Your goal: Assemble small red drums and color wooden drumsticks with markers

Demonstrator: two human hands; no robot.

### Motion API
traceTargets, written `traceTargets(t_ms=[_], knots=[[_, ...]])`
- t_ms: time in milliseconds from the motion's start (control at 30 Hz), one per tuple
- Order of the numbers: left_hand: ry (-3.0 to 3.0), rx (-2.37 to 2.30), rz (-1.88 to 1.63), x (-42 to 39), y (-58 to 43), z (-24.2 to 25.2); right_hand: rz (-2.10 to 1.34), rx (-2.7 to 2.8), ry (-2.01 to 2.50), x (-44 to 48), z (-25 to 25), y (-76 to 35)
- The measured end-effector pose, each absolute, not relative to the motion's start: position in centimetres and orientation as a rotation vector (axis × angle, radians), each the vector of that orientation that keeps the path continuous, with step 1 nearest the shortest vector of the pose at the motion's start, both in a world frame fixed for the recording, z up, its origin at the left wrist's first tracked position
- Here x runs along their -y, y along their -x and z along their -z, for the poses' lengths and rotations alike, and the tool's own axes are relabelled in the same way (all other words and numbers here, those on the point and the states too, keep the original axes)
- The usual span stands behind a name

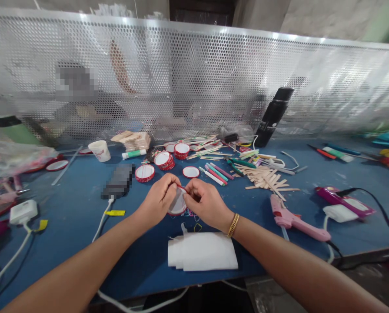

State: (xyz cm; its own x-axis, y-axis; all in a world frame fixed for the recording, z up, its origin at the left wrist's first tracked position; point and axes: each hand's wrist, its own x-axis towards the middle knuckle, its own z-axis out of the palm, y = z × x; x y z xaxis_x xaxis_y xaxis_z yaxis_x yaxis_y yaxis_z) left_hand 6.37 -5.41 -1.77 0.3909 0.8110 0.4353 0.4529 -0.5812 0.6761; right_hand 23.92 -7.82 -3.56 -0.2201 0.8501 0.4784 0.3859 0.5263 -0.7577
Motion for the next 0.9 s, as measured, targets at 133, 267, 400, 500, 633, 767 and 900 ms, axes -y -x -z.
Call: traceTargets(t_ms=[133, 267, 400, 500, 633, 767, 900], knots=[[-2.139, -1.070, -1.051, 5.4, -6.3, 1.8, -0.633, 1.795, 1.037, 7.5, 3.8, -24.1], [-2.184, -1.010, -1.018, 5.5, -6.1, 1.9, -0.603, 1.685, 1.092, 6.7, 4.1, -24.6], [-2.360, -0.962, -0.953, 5.5, -6.0, 2.2, -0.634, 1.610, 1.102, 6.2, 4.0, -24.9], [-2.384, -0.981, -0.964, 5.4, -6.1, 2.3, -0.668, 1.626, 1.081, 6.2, 4.0, -24.9], [-2.418, -0.994, -0.983, 5.4, -6.2, 2.2, -0.699, 1.627, 1.070, 6.3, 4.2, -24.6], [-2.449, -1.016, -0.976, 5.7, -6.4, 2.1, -0.711, 1.637, 1.066, 6.4, 4.3, -24.5], [-2.439, -1.010, -0.980, 5.8, -6.4, 2.1, -0.705, 1.657, 1.074, 6.4, 4.2, -24.6]])
